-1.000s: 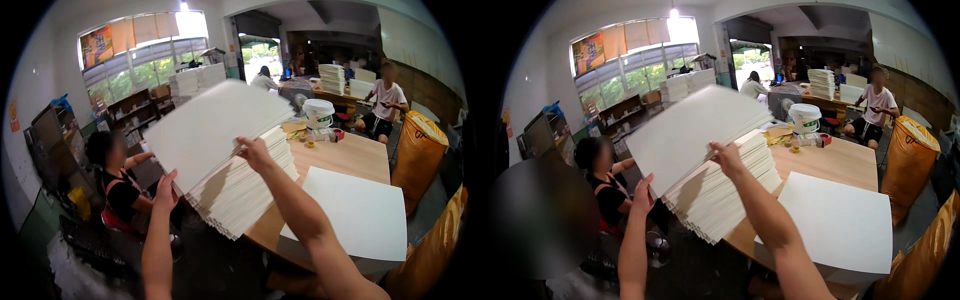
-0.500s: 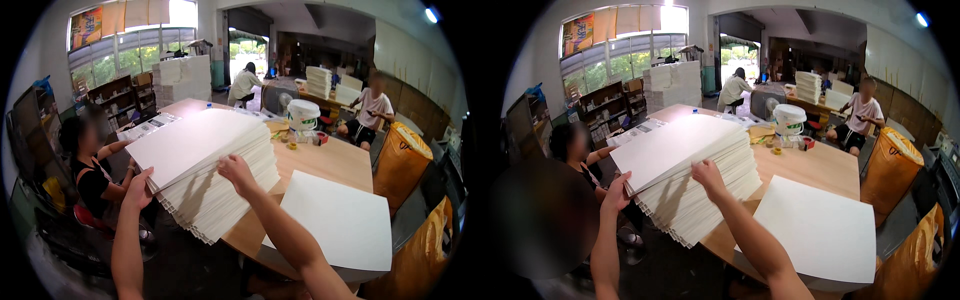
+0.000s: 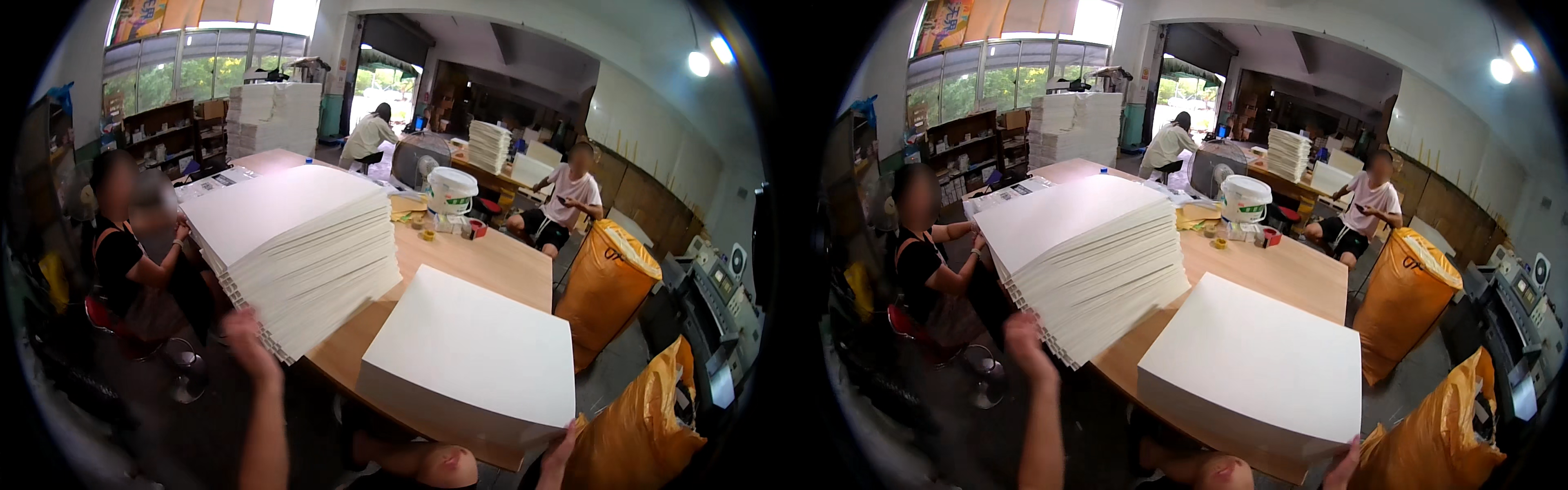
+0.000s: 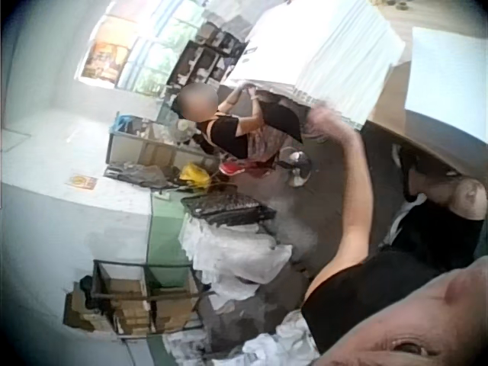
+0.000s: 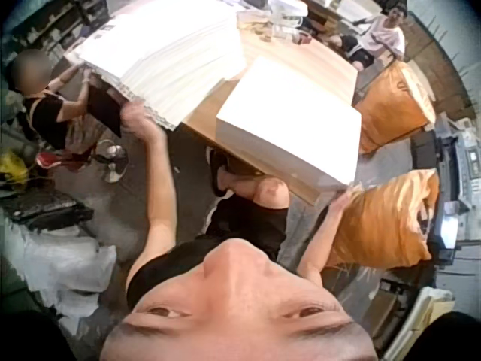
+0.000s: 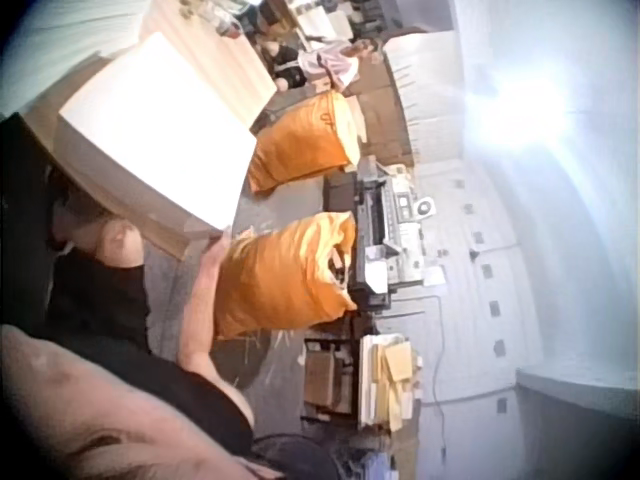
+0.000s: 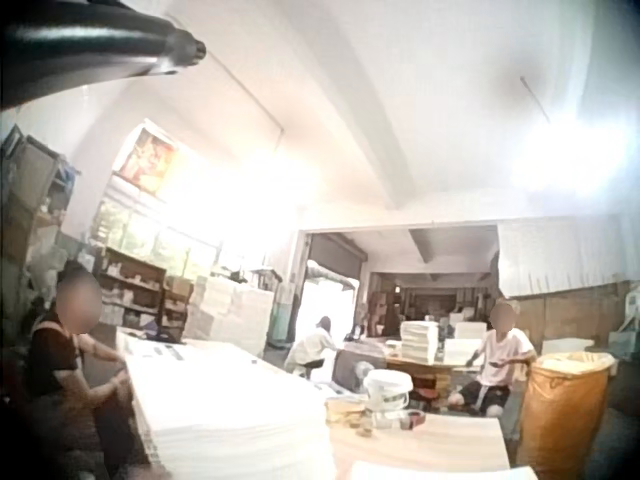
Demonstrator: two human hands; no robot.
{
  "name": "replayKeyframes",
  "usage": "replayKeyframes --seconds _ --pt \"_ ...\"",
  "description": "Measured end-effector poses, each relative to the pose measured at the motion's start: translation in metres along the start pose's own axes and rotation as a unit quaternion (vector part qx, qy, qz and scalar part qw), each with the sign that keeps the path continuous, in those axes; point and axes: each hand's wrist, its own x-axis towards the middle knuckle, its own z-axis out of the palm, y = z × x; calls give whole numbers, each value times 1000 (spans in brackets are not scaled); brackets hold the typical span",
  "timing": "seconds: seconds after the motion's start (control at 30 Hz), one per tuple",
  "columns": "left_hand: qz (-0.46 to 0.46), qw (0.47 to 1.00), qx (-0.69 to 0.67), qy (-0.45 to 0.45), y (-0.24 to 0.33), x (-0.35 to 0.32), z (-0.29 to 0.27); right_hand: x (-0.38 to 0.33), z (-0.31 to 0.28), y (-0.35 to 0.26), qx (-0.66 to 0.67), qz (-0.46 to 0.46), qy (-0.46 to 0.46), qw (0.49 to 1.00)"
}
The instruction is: The person handles and sorts stacks of white paper sheets on a wooden table, moving groups of sheets from one pile to another.
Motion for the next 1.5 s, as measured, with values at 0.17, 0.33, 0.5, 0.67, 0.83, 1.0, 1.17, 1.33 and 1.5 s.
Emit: replayKeyframes --seconds 0.17,0.33,0.5,0.67,0.83,1.0,1.17,1.33,1.5 --pt "-296 914 -38 -275 -18 -120 91 -24 65 18 -34 -60 121 990" --pt "-255 947 -24 -195 -26 -163 119 -2 4 43 -152 -124 130 972" --pt "-206 953 8 -224 -31 -157 115 -20 35 24 -132 -124 123 976" --pt "-127 958 64 -251 32 -131 121 -24 44 27 -108 -119 119 980" --pt "-175 803 -72 -565 88 -141 239 -11 25 45 -179 -162 197 950" --pt "8 771 37 -635 109 -197 314 -27 41 19 -114 -106 158 975" --pt "149 695 -65 -701 102 -267 296 -42 102 -9 -211 -145 135 957" --pt "105 647 -61 -753 92 -284 295 -55 109 -35 -311 -164 144 925" --pt "107 671 -92 -728 95 -288 294 -32 31 -25 -197 -66 35 977"
